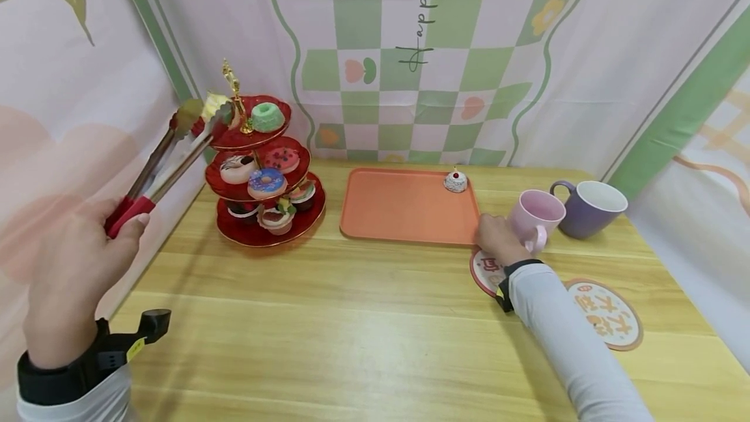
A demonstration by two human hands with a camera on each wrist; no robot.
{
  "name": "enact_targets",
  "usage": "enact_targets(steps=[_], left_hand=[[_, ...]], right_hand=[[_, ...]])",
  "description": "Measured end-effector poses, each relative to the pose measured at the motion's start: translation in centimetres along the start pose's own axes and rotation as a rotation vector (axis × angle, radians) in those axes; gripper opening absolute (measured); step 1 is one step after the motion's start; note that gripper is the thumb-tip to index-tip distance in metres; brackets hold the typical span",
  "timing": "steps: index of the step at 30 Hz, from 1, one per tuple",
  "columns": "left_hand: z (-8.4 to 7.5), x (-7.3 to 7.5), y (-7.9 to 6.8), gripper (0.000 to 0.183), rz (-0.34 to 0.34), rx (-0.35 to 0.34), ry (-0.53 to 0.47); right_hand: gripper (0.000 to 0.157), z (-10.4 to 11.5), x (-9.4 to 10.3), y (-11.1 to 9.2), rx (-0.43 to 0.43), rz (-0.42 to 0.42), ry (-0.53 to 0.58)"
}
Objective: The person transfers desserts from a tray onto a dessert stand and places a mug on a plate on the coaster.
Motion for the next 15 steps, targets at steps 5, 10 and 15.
enact_targets(steps=[5,10,15], left_hand=[[-0.33,0.19,0.01,0.026,-0.004,-0.011,-0.005],[-0.38,0.37,-0.07,0.024,-0.025,-0.014,-0.007],[-0.38,0.42,-0.15,0.023,-0.04,-0.013,-0.008]], right_hand=[[0.012,-0.09,0.03,0.05,-0.008,0.007,0.009],[0.011,0.0,0.15,0.05,0.0,0.003,0.01],[0.011,-0.06,0.14,0.07,0.01,-0.003,0.006]])
Point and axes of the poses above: each hand's wrist, its own y-axis towards the middle knuckle, its own x-axis out of the back of the hand, z = x × y, the point moved 9 cm from there along y, towards the middle knuckle, and after that the axes turned 14 degrees about y, right-handed, at the moved point
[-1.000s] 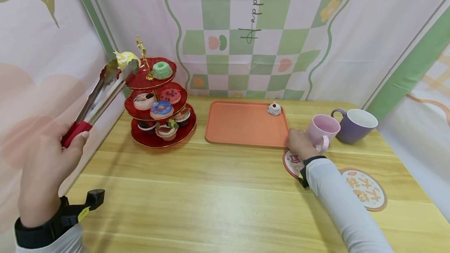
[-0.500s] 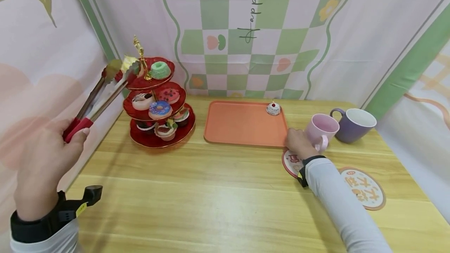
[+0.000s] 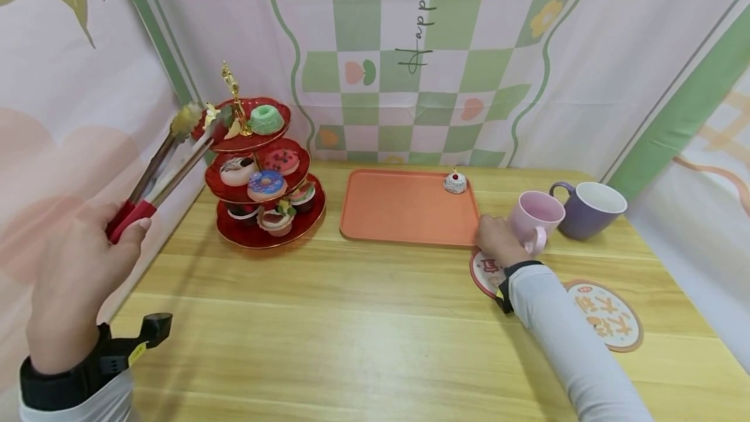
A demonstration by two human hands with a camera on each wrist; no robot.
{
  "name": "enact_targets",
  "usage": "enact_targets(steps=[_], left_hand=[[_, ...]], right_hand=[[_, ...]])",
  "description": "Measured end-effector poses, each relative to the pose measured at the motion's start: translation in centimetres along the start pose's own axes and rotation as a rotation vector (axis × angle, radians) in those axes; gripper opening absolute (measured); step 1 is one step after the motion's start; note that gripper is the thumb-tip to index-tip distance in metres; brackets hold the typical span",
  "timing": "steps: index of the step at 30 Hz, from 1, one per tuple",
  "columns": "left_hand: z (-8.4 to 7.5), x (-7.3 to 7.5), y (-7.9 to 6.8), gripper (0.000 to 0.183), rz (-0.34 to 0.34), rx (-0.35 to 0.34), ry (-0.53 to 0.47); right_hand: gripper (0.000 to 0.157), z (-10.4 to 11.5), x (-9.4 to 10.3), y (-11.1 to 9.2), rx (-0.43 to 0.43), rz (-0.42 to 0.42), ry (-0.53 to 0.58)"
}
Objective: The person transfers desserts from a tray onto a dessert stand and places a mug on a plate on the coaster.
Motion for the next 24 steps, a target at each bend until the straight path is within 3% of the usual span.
enact_targets(steps=[5,13,18,24], left_hand=[[-0.2,0.2,-0.6,0.022,-0.033,-0.005,-0.02],[-1.3,1.4,-2.4,0.022,-0.193,-0.04,-0.046],[-2.0,1.3,-3.2,0.026,-0.215,-0.036,-0.084],[-3.1,1.5,-3.6,0.025,-0.27,-0.076,-0.154]], right_hand=[[0.011,0.0,-0.1,0.0,-0.004,0.005,0.002],[0.011,0.2,0.0,-0.1,-0.015,0.007,0.016],[0.011,0.2,0.0,-0.1,-0.008,0.002,0.009],[0.011,0.2,0.0,0.0,0.012,-0.008,-0.007]])
Point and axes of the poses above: each hand's wrist, its own y-axis towards the middle knuckle, its own x-axis out of the back of the hand, z = x × y, the point moved 9 cm from there along y, towards the middle knuckle, and after that the axes turned 14 degrees about y, right-handed, at the moved point
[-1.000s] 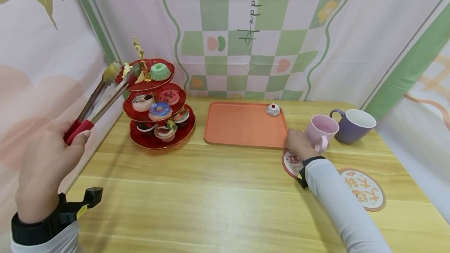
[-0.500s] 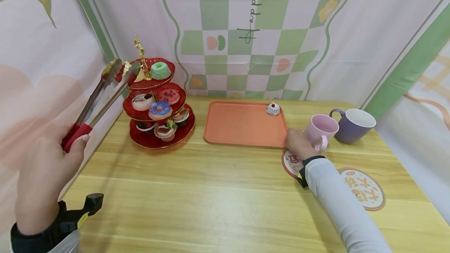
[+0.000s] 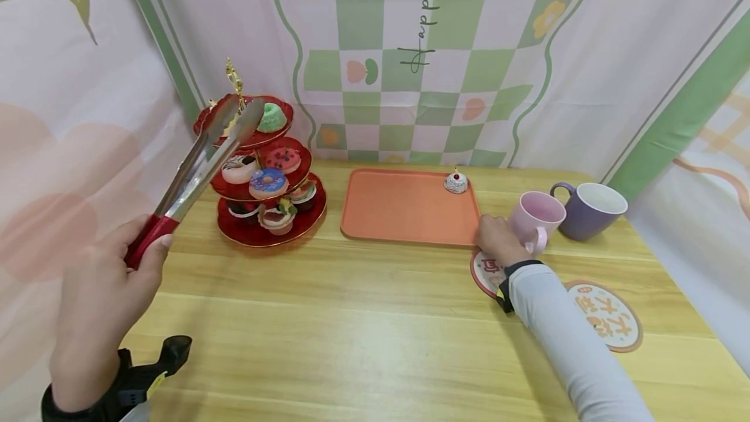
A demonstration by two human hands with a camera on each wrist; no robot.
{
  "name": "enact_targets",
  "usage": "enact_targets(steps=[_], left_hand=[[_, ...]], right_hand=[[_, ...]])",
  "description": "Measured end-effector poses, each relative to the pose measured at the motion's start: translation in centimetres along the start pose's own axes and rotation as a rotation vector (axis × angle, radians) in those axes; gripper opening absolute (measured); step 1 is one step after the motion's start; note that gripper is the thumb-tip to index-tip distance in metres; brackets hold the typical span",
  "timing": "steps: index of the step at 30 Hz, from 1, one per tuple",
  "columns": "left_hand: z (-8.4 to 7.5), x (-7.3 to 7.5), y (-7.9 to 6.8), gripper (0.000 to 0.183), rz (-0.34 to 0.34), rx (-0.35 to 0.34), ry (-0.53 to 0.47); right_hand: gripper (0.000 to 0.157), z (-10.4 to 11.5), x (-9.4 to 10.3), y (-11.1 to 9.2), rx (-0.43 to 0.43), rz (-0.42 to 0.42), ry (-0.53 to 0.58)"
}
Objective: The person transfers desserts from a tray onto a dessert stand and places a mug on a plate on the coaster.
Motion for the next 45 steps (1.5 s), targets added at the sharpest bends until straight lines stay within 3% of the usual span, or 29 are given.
enact_targets(steps=[4,12,17,21,25,32,38,45], left_hand=[[-1.0,-0.2,0.0,0.025,-0.029,-0.045,-0.034],[-2.3,-1.7,0.3,0.034,0.044,-0.077,-0.02],[-3.6,-3.3,0.4,0.035,0.075,-0.149,-0.016],[-4.9,-5.2,0.3,0.035,0.15,-0.193,-0.009],[-5.8,-7.4,0.4,0.036,0.249,-0.191,-0.009],[-6.0,-10.5,1.2,0.04,0.376,-0.173,-0.013],[-6.0,-13.3,1.5,0.04,0.43,-0.185,-0.003],[-7.2,-16.7,1.6,0.038,0.516,-0.202,-0.047]], right_hand=[[0.012,0.0,0.0,0.0,-0.007,0.002,-0.003],[0.015,0.0,-0.1,0.0,-0.028,0.016,0.003],[0.016,-0.1,-0.1,0.0,-0.032,0.021,0.001],[0.017,-0.2,-0.1,0.0,-0.044,0.029,0.008],[0.017,-0.3,-0.2,0.0,-0.056,0.027,0.008],[0.017,-0.2,-0.2,0.1,-0.037,0.018,0.0],[0.018,-0.1,-0.2,0.1,-0.039,0.019,-0.002],[0.017,-0.1,-0.2,0.1,-0.044,0.024,-0.004]])
Point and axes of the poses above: each hand's wrist, its own y-axis towards the middle knuckle, its own x-axis out of the back of the hand, z = x × y, the point moved 9 cm from there along y, towards the middle knuckle, and after that the axes turned 14 degrees about y, right-handed, at the moved point
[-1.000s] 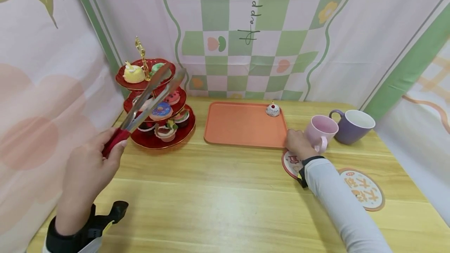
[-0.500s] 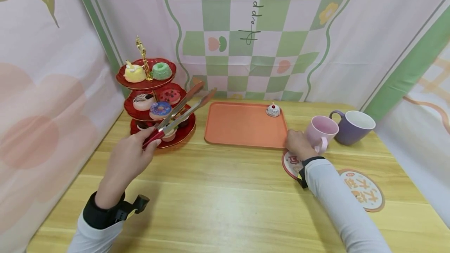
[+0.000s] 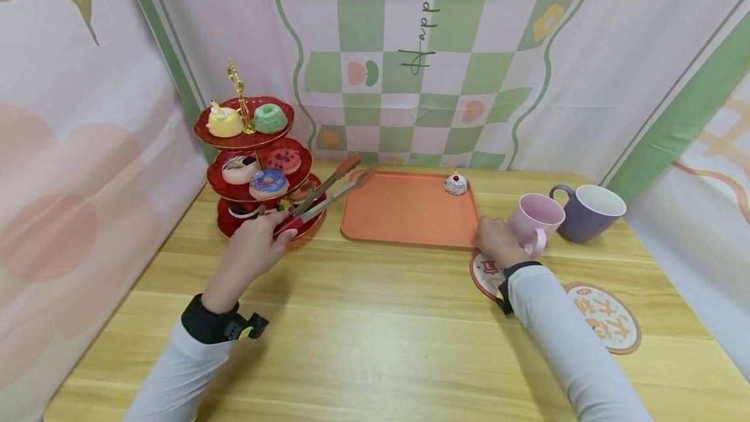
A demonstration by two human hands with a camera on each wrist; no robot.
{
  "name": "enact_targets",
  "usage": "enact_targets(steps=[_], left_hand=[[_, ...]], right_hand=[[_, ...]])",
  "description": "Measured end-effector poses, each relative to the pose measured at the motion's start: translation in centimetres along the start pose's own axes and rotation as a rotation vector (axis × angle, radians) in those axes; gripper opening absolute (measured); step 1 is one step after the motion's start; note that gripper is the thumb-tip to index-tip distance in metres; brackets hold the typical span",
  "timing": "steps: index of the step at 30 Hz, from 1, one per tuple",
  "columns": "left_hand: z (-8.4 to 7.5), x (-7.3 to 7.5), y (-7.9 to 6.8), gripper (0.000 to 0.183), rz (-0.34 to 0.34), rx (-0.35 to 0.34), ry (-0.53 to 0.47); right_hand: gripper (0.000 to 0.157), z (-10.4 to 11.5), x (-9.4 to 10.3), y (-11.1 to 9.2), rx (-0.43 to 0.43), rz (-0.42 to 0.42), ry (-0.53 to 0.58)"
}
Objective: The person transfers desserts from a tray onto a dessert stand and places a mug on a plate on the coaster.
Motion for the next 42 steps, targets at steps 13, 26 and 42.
enact_targets(steps=[13,26,42], left_hand=[[-2.7,-4.2,3.5,0.031,0.092,-0.064,-0.058],[-4.1,-6.8,6.0,0.031,0.16,-0.079,-0.124],[-6.8,-11.5,9.4,0.018,0.254,-0.051,-0.112]], right_hand=[[0.018,0.0,-0.1,-0.3,-0.019,0.007,0.019],[0.017,0.1,0.0,-0.1,-0.009,0.007,0.014],[0.01,0.6,0.3,-0.2,0.069,-0.023,-0.013]])
Point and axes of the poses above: each hand's wrist, its own y-axis towards the middle knuckle, its own x-axis out of the back of the hand, z = x × y, the point moved 9 cm from there along y, towards the middle knuckle, and after that the axes turned 14 degrees about y, right-handed, at the moved point
